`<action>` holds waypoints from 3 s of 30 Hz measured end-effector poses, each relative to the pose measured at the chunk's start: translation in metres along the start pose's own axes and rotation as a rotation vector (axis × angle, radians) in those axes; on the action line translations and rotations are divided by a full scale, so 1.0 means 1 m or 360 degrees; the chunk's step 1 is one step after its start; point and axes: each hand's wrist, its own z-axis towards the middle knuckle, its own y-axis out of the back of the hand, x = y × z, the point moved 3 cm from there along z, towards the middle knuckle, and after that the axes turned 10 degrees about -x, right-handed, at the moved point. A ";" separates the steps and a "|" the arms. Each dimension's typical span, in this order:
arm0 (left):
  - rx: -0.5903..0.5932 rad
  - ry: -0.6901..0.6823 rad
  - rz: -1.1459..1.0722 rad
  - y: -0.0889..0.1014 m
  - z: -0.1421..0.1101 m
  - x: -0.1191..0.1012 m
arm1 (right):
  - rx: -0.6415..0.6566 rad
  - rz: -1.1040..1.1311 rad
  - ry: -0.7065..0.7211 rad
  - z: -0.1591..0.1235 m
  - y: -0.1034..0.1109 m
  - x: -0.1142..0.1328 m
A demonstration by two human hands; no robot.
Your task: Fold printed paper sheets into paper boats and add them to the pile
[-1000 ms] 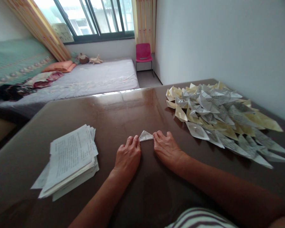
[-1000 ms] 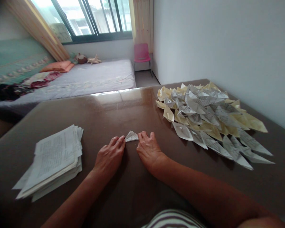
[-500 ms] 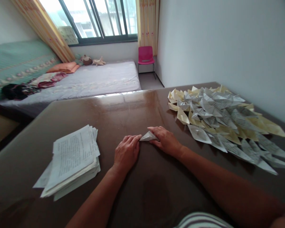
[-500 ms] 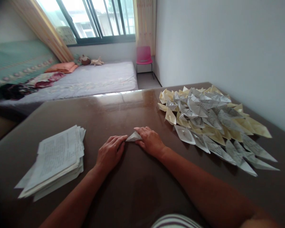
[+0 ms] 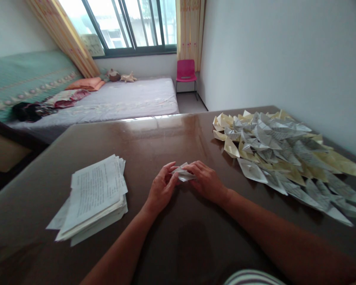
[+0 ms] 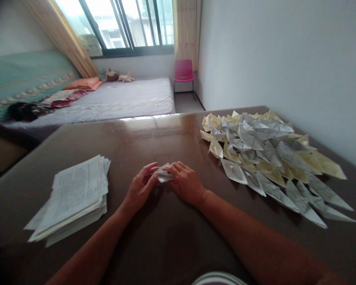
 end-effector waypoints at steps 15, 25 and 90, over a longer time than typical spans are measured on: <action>0.0047 0.0178 -0.0202 -0.002 0.000 -0.006 | 0.0106 0.1417 -0.1072 0.001 -0.017 -0.018; 0.0139 0.0295 -0.0262 -0.010 -0.007 -0.008 | -0.0063 0.1231 -0.0947 0.000 -0.016 -0.019; 0.0367 0.0335 -0.0258 -0.005 -0.006 -0.002 | -0.0074 0.1506 -0.1125 -0.001 -0.020 -0.018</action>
